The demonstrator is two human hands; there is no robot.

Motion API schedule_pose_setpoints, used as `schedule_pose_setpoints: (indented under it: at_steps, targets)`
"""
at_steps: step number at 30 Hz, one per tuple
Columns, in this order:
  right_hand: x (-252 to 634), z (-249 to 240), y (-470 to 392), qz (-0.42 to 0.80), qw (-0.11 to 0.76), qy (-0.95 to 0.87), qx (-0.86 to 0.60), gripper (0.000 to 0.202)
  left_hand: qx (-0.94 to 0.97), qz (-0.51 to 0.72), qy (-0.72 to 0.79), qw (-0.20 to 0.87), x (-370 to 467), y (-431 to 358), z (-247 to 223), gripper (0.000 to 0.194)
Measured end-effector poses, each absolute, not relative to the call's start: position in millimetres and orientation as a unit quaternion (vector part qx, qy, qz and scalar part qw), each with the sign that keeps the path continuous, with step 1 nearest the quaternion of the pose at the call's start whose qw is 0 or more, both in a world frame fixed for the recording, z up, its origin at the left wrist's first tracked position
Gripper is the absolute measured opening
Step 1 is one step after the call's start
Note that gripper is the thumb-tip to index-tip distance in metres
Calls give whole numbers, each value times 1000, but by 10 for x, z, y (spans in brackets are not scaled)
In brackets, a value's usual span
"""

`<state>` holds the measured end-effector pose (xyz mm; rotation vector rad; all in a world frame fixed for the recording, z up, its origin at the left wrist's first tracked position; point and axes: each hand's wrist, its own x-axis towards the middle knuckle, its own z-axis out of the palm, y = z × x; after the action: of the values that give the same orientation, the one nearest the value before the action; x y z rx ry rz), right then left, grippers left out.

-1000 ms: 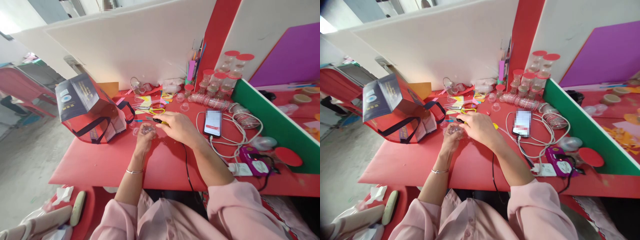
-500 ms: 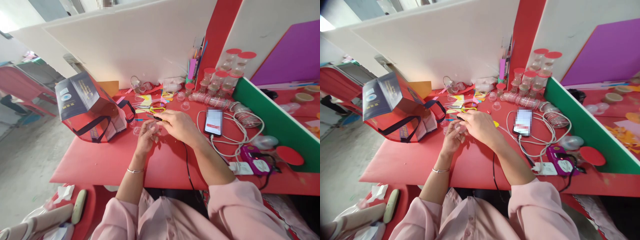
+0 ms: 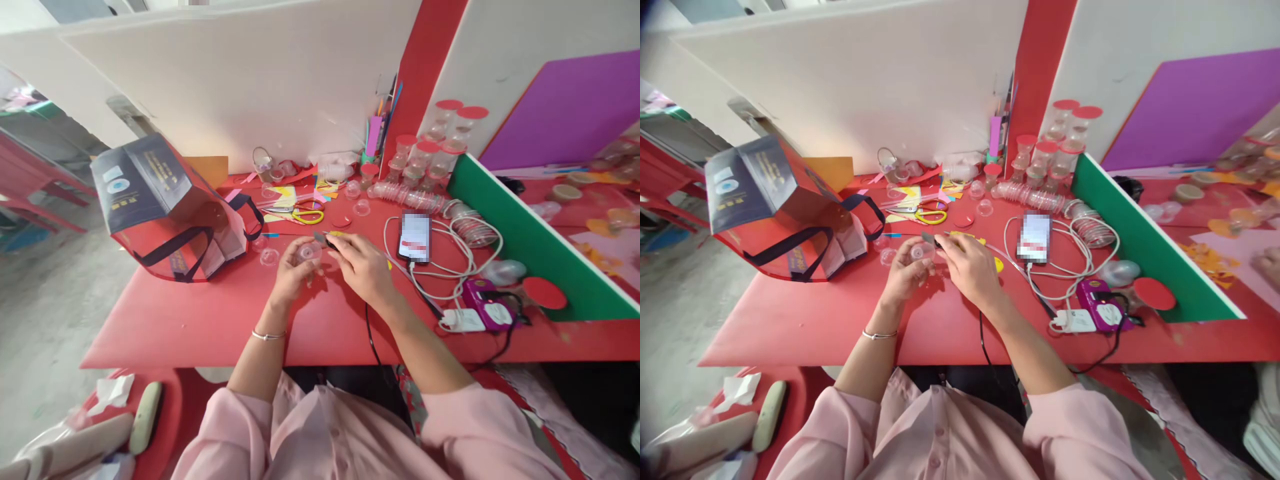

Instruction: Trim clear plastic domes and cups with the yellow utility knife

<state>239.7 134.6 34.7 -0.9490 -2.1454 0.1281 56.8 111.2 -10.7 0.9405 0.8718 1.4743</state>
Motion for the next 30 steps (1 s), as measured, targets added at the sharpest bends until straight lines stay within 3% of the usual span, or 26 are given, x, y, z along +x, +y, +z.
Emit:
schedule_pose_setpoints:
  at_steps: [8,19,30]
  targets:
    - [2557,75,1380,-35,403,-855,-326,37,398,605,380,576,584,1099,-101,49]
    - [2514,63,1293,5,356,-869,-342,34,436,612,363,552,600,1095,-105,54]
    - [2473,-33,1274,16,365,-865,-344,37,450,628,361,522,634,1088,-125,50]
